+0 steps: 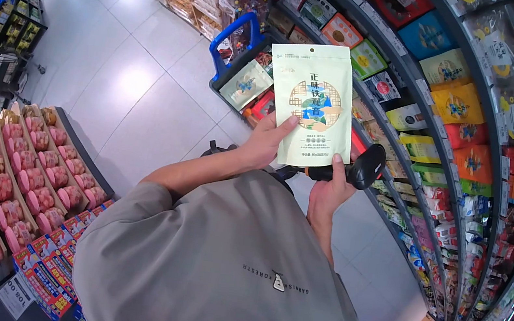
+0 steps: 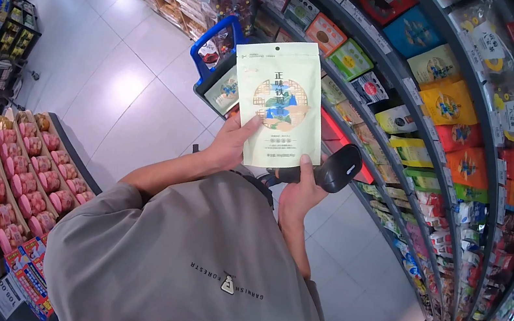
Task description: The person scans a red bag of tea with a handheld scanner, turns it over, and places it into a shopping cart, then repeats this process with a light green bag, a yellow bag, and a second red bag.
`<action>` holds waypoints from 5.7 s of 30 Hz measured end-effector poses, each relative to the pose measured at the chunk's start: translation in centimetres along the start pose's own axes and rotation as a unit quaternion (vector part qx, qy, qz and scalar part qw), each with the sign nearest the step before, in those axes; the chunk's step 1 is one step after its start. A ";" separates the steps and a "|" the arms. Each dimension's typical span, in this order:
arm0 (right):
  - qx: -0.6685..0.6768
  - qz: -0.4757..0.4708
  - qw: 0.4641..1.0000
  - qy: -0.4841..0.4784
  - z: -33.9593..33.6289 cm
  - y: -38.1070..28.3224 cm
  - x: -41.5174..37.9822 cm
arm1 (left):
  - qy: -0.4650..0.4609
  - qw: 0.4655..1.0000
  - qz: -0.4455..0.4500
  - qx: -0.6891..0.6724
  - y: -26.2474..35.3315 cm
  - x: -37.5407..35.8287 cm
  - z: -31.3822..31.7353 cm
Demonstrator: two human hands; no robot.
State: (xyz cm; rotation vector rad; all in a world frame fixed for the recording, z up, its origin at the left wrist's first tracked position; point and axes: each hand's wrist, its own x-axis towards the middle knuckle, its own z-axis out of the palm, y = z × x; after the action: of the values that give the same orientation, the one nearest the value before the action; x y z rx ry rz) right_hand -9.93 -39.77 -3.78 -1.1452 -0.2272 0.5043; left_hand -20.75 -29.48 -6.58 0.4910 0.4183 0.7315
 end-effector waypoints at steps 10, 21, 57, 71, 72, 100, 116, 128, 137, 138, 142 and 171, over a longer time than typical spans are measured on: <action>-0.208 -0.181 0.959 -0.071 1.2 -0.3 -3.4 | -0.001 0.990 0.122 0.067 0.5 0.1 0.3; -0.350 -0.266 0.829 -0.347 2.0 -1.0 -3.8 | 0.060 0.997 -0.045 -0.019 -0.8 -0.3 -0.9; -0.388 0.038 0.888 -0.243 -1.6 -3.5 -0.2 | -0.080 0.955 -0.242 -0.154 -3.2 1.5 -3.0; -0.270 0.218 0.884 -0.313 -2.0 -5.7 1.8 | 0.028 0.993 -0.060 -0.098 -1.2 2.5 -4.5; -0.270 0.218 0.884 -0.314 -1.3 -5.9 1.5 | 0.028 0.993 -0.053 -0.100 -1.1 2.4 -4.6; -0.314 0.325 0.828 -0.332 2.7 -2.9 -3.1 | 0.008 0.990 -0.086 -0.113 0.3 0.5 -6.0; -0.155 0.170 0.973 -0.029 -5.4 -4.0 6.0 | -0.158 0.921 0.066 0.350 -0.7 -0.3 -4.3; -0.071 0.341 0.937 -0.032 -10.5 -3.7 12.1 | -0.288 0.701 0.295 0.582 -3.6 1.5 -0.7; -0.112 0.378 0.903 -0.173 -15.2 -3.2 14.2 | -0.281 0.555 0.310 0.718 -5.0 2.2 0.9; -0.111 0.378 0.902 -0.173 -15.5 -3.3 14.4 | -0.257 0.543 0.310 0.736 -5.1 2.2 1.1; -0.101 0.332 0.918 -0.191 -16.0 -3.0 15.0 | -0.149 0.563 0.293 0.758 -6.6 2.6 1.3; -0.107 0.198 0.966 -0.130 -6.2 -1.0 13.7 | -0.205 0.751 0.151 0.609 -6.6 7.7 -4.1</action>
State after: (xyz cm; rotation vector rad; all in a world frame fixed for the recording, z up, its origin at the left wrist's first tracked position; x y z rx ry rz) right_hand 4.83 -38.37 -6.52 -1.3414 -0.2863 1.0080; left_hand -14.28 -27.04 -15.04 1.9697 0.3565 0.5452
